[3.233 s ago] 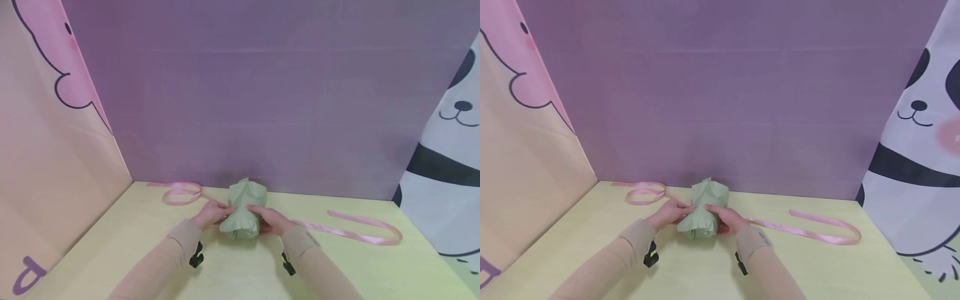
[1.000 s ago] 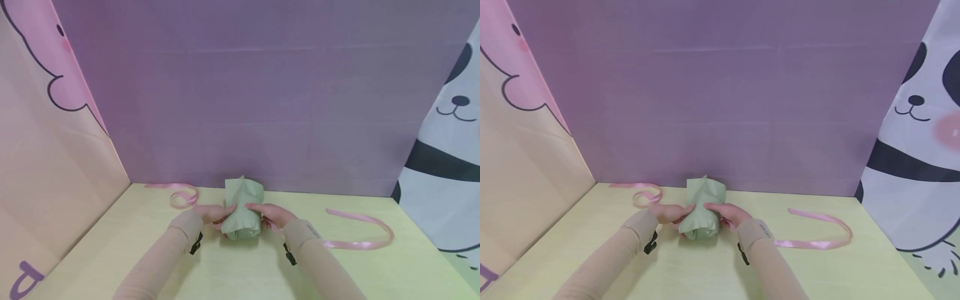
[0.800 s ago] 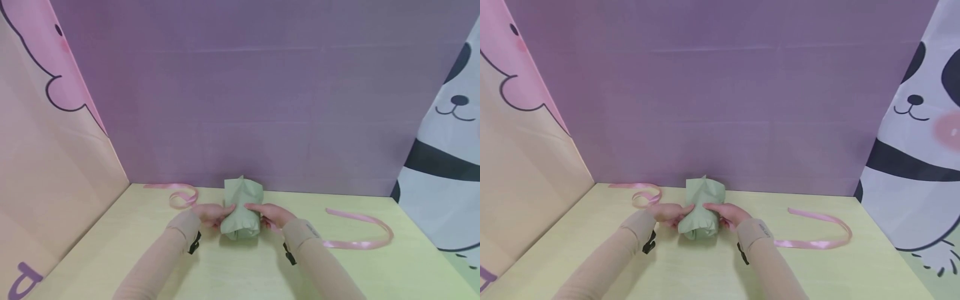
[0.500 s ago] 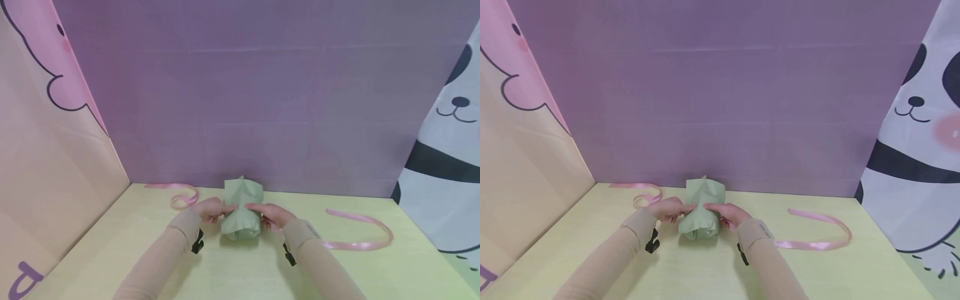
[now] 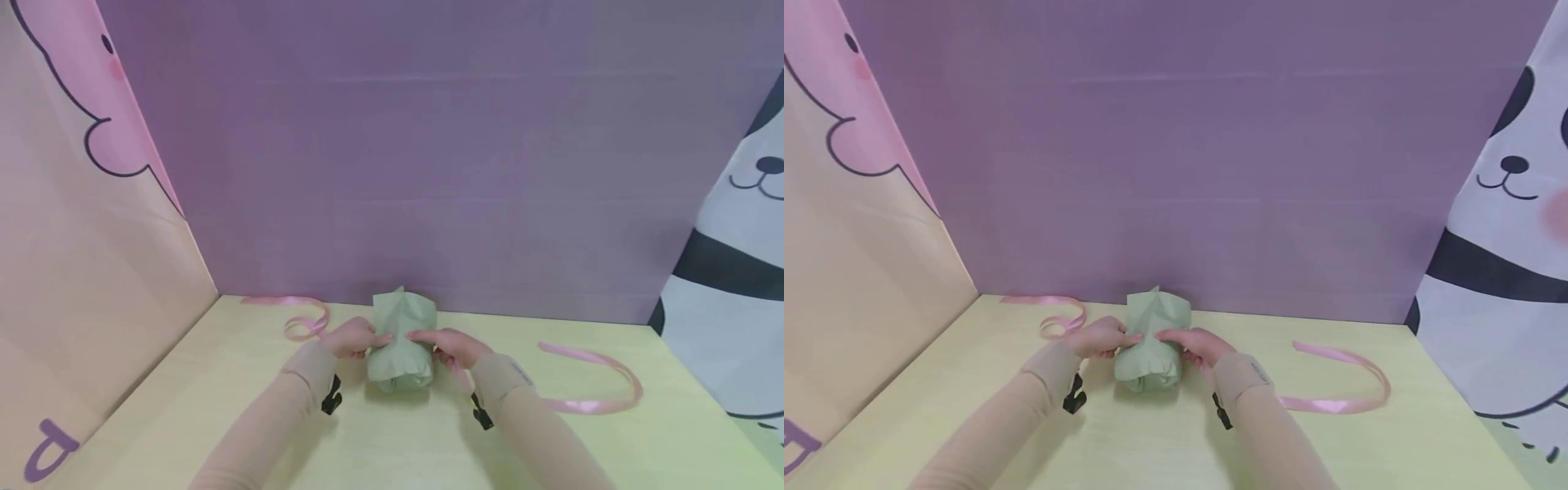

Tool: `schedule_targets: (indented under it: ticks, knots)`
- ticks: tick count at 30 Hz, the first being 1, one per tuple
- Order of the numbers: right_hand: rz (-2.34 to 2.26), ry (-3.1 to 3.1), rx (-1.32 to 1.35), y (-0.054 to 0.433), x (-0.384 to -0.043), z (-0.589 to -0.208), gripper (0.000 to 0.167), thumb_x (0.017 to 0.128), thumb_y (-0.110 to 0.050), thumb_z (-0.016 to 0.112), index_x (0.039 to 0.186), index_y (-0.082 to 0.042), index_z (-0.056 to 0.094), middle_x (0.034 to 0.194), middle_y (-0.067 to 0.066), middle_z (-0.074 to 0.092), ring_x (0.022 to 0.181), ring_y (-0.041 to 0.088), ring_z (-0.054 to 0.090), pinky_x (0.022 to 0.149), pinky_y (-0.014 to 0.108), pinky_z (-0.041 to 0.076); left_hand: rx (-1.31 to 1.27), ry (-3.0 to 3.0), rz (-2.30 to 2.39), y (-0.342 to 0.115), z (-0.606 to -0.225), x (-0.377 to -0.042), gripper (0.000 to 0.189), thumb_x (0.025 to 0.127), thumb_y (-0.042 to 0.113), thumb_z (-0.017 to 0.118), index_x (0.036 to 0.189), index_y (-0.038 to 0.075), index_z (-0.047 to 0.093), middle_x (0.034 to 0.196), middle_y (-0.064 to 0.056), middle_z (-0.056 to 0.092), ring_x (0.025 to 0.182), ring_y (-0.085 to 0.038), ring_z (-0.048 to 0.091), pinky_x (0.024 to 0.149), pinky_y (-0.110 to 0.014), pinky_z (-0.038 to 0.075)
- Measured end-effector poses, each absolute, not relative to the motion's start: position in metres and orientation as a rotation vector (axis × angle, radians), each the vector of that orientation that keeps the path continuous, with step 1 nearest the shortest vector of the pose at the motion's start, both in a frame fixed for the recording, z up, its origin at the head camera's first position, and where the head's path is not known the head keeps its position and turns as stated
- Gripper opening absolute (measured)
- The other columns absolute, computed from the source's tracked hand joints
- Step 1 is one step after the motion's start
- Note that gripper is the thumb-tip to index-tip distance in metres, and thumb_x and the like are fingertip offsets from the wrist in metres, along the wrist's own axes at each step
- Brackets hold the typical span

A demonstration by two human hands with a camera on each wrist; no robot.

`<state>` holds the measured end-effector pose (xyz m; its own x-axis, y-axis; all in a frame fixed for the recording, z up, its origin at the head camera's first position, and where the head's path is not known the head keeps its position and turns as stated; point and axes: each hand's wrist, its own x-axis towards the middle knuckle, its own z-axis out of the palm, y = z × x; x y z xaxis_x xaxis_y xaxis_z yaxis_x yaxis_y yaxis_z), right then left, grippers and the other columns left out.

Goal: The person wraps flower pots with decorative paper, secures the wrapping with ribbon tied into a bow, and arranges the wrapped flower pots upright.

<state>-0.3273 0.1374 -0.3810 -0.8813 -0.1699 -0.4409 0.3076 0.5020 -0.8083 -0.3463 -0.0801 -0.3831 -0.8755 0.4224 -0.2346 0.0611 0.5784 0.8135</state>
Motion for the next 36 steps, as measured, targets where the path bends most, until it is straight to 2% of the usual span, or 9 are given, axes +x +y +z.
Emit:
schedule_targets:
  ticks: [7,15,23,31,36]
  knots:
    - [-1.329,2.279,0.113,0.155,-0.317,-0.381,0.043,0.079,-0.052,0.067,0.074,-0.013,0.051,0.054,-0.006,0.031,0.044,0.008,0.027,0.044,0.02,0.027,0.393,2.417,1.209,-0.068,-0.388,-0.339,0.052,0.089,0.031,0.066,0.052,0.017,0.032,0.046,0.008,0.029,0.04,-0.007,0.029,0.04,-0.019,0.028]
    - [-1.316,2.286,0.064,0.169,-0.301,-0.382,0.039,0.083,-0.049,0.064,0.07,-0.014,0.051,0.054,-0.006,0.033,0.044,0.008,0.031,0.044,0.019,0.029,0.419,2.479,1.146,-0.054,-0.388,-0.323,0.052,0.089,0.033,0.066,0.051,0.017,0.034,0.046,0.008,0.03,0.04,-0.007,0.031,0.042,-0.019,0.03]
    - [-1.299,2.289,0.055,0.182,-0.285,-0.377,0.041,0.083,-0.048,0.063,0.063,-0.016,0.047,0.053,-0.007,0.032,0.044,0.006,0.03,0.043,0.018,0.028,0.465,2.45,1.145,-0.044,-0.386,-0.311,0.053,0.088,0.035,0.066,0.051,0.017,0.033,0.046,0.008,0.028,0.04,-0.007,0.03,0.043,-0.02,0.028]
    - [-1.309,2.253,0.06,0.194,-0.27,-0.379,0.044,0.085,-0.051,0.061,0.069,-0.016,0.042,0.059,-0.005,0.031,0.051,0.008,0.03,0.048,0.02,0.03,0.492,2.35,1.149,-0.039,-0.392,-0.302,0.053,0.09,0.034,0.064,0.05,0.017,0.033,0.044,0.007,0.03,0.04,-0.007,0.029,0.041,-0.019,0.025]
    - [-1.359,2.217,0.054,0.2,-0.261,-0.383,0.04,0.087,-0.049,0.059,0.077,-0.013,0.044,0.057,-0.006,0.03,0.048,0.007,0.03,0.048,0.02,0.032,0.491,2.289,1.175,-0.036,-0.394,-0.298,0.048,0.09,0.031,0.064,0.054,0.016,0.036,0.046,0.006,0.032,0.039,-0.007,0.029,0.04,-0.018,0.025]
